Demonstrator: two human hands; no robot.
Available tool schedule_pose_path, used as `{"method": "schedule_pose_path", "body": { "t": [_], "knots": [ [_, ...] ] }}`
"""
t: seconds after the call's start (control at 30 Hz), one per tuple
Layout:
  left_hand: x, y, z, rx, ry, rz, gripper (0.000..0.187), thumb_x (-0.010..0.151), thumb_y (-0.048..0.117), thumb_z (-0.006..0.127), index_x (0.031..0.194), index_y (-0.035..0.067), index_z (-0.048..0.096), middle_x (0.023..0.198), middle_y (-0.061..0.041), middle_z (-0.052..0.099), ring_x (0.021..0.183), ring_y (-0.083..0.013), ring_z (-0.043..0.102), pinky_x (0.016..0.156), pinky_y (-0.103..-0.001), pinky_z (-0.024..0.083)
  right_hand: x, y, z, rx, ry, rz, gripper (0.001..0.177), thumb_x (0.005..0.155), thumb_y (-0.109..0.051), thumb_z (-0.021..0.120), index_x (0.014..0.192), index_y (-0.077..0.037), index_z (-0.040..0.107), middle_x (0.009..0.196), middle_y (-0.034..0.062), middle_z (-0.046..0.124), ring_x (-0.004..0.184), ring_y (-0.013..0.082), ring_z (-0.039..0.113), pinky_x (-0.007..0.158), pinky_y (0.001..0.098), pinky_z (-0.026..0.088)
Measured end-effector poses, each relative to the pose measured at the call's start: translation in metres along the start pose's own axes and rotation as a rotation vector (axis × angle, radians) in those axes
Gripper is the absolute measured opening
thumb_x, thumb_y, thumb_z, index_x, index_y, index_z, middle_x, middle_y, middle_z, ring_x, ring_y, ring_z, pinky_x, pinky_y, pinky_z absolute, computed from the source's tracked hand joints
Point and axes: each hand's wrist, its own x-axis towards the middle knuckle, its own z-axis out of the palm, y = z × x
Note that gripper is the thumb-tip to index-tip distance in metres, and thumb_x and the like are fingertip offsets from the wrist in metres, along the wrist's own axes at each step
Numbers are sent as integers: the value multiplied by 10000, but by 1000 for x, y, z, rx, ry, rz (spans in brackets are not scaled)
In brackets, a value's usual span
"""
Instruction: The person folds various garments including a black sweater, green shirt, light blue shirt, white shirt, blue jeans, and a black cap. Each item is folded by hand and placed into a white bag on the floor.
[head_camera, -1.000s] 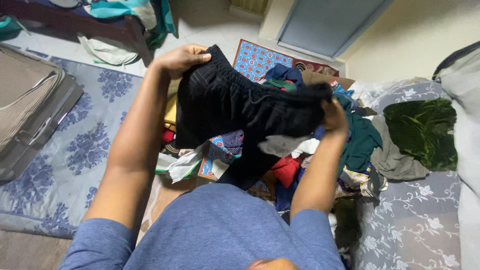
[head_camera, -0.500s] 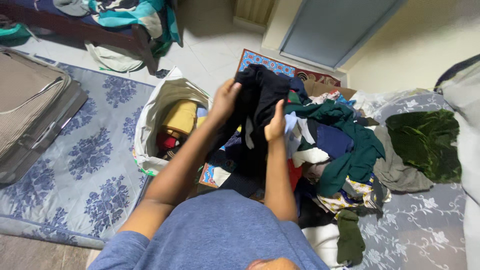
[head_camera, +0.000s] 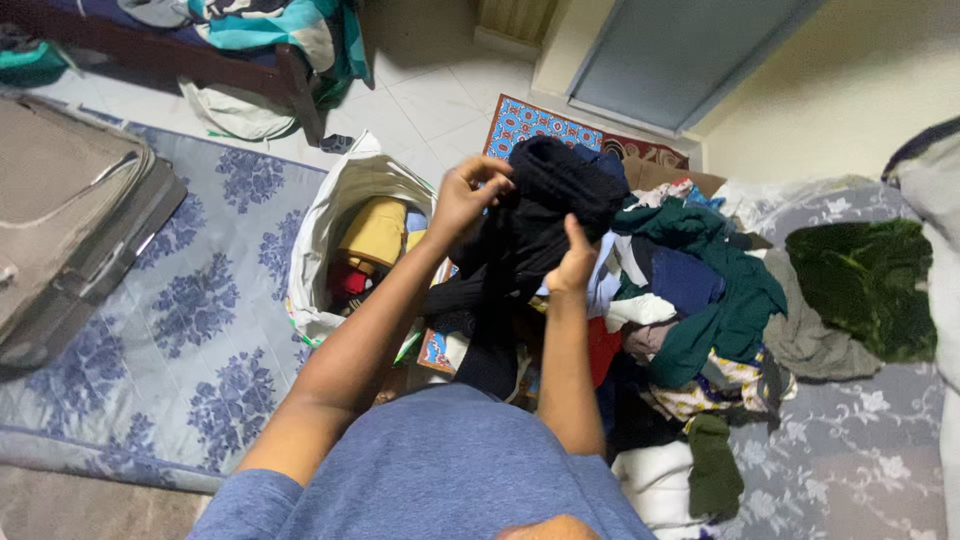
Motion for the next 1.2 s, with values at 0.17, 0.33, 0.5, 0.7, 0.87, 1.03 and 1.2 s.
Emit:
{"method": "schedule_pose_path", "body": {
  "t": [0.17,0.33,0.5,0.7,0.87,1.03,1.2],
  "knots": [
    [-5,-38,-35,589,135,375,477,813,196,821,1233,58,641,1153,-144,638,1117,-303,593,972,-438,484,-1,-54,9,198,-60,-6,496,887,-98,713,1363,-51,581,1339,94,648,1224,305,632,1098,467,504],
    [-88,-102,-8,427,92,123,697,799,392,812,1300,4,521,1266,-201,558,1225,-374,538,1066,-435,425,-14,-132,17,293,-127,-18,519,1010,-292,619,1441,-9,563,1450,135,622,1335,337,610,1207,501,467],
    [-186,-124,48,564,-283,132,772,818,312,800,1416,-50,470,1407,-274,533,1336,-430,498,1133,-460,398,-5,-195,28,273,-287,-199,543,1012,-344,608,1454,-35,551,1467,128,620,1363,342,609,1232,513,484],
    [-221,-85,77,324,-887,215,412,903,191,760,1263,24,652,1250,-179,696,1152,-322,660,1021,-430,491,-5,-263,21,209,-372,-231,542,1034,-366,648,1444,-19,576,1440,136,640,1289,332,625,1163,489,506],
    [-152,6,96,305,-83,397,260,953,148,761,1182,62,673,1174,-117,690,1073,-250,699,925,-374,563,-24,-318,6,210,-347,-95,542,974,-345,681,1400,-19,606,1420,135,646,1323,341,640,1202,502,521],
    [-101,107,153,390,-153,722,908,825,348,880,1482,-65,409,1489,-251,500,1394,-389,435,1166,-496,325,-50,-338,-27,150,-177,24,532,934,-296,711,1356,16,626,1356,170,667,1242,365,662,1132,522,544],
    [-105,133,224,102,-409,250,567,837,169,863,1269,-44,562,1220,-142,671,1096,-193,637,989,-365,528,-60,-327,-98,44,-211,95,503,942,-269,708,1356,3,622,1349,142,659,1222,327,655,1113,480,536]
  ]
}}
